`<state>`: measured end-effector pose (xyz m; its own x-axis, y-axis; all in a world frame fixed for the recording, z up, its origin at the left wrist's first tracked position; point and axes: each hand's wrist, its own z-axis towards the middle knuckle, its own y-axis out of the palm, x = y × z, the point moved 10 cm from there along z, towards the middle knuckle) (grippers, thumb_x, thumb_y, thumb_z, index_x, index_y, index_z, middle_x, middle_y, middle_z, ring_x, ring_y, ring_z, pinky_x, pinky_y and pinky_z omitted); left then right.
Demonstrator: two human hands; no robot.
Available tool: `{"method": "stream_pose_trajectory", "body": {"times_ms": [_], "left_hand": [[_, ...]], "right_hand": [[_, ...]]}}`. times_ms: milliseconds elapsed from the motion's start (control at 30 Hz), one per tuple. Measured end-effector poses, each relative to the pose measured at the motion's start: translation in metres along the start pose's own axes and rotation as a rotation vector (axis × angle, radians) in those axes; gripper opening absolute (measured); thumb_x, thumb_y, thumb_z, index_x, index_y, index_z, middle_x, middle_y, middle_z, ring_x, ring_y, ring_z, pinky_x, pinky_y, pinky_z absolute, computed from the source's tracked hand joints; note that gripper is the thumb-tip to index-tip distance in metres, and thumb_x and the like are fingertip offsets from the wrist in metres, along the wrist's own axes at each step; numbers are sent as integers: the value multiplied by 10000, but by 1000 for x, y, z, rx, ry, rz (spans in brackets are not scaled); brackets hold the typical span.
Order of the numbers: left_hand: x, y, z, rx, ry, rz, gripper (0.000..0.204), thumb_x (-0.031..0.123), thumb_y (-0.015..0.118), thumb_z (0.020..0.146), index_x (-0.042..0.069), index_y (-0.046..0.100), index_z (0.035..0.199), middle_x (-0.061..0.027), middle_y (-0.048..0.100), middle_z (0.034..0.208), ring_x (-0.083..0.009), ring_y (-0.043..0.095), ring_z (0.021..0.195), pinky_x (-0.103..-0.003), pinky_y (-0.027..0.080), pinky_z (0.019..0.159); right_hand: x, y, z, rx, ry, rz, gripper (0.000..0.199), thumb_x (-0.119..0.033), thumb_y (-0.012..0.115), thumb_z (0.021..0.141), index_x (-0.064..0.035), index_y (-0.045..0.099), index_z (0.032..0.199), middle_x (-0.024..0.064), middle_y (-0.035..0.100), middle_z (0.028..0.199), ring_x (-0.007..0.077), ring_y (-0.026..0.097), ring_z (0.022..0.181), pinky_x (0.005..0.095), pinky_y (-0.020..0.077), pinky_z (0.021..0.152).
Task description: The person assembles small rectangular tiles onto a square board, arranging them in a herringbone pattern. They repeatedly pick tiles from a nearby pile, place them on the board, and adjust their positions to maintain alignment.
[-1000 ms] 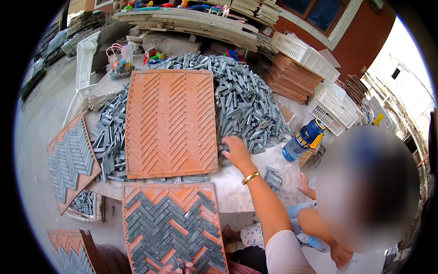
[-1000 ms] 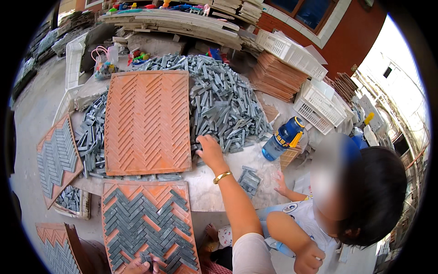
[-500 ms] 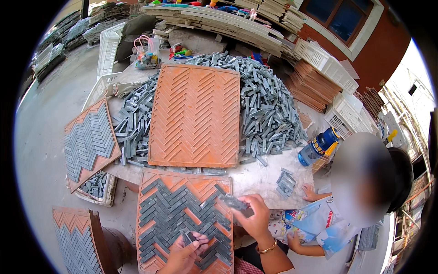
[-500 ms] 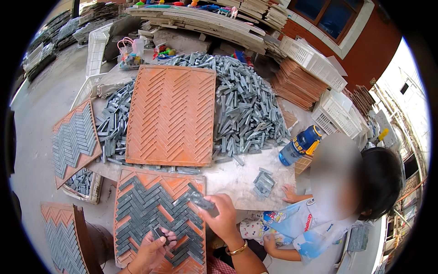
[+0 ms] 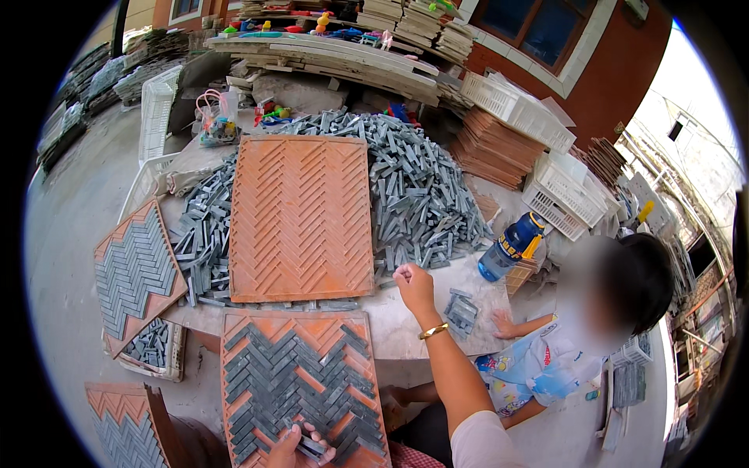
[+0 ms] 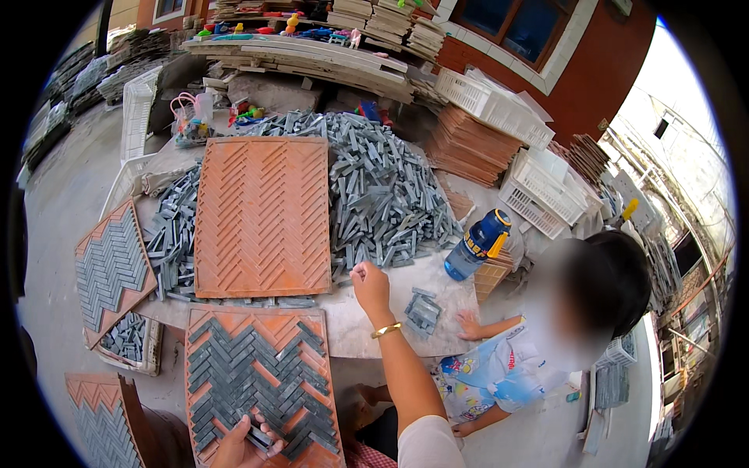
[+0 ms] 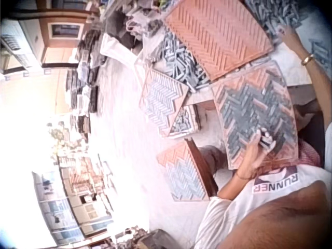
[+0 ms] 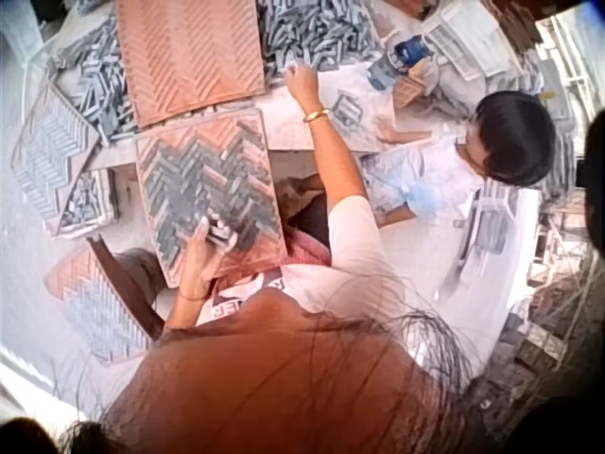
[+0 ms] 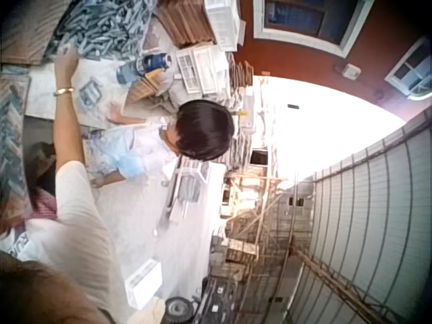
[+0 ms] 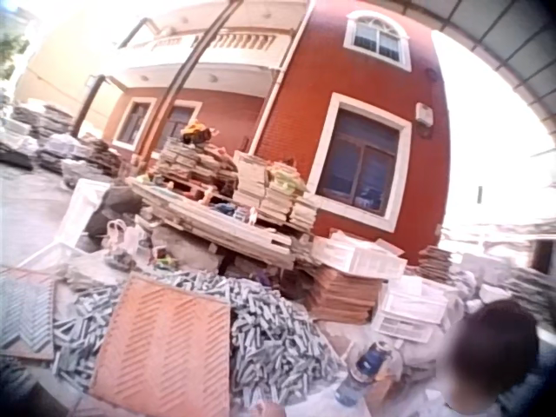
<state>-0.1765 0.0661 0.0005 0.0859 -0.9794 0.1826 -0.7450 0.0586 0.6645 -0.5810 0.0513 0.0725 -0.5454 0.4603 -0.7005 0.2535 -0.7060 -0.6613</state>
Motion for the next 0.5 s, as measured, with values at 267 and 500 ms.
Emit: {"method": "stream_pose_trajectory", "body": {"times_ms": [267, 500], "left_hand": [[2, -2, -1, -99, 17, -2, 94, 85, 512, 867, 30, 502, 942, -54, 483, 749, -165, 467, 678, -306, 427, 634], [-3, -21, 7, 25, -30, -49, 64, 78, 492, 884, 19, 504, 904, -39, 455, 705, -157, 449, 655, -284, 411, 614]], "right_hand": [[20, 32, 41, 30, -83, -379, 237, -109, 660, 721, -1, 613, 927, 98, 633, 720, 199, 602, 619, 297, 474, 570], [32, 30, 5, -325, 429, 1219, 234, -100, 555, 830, 13, 573, 1034, 32, 577, 798, 117, 539, 696, 227, 445, 600]]}}
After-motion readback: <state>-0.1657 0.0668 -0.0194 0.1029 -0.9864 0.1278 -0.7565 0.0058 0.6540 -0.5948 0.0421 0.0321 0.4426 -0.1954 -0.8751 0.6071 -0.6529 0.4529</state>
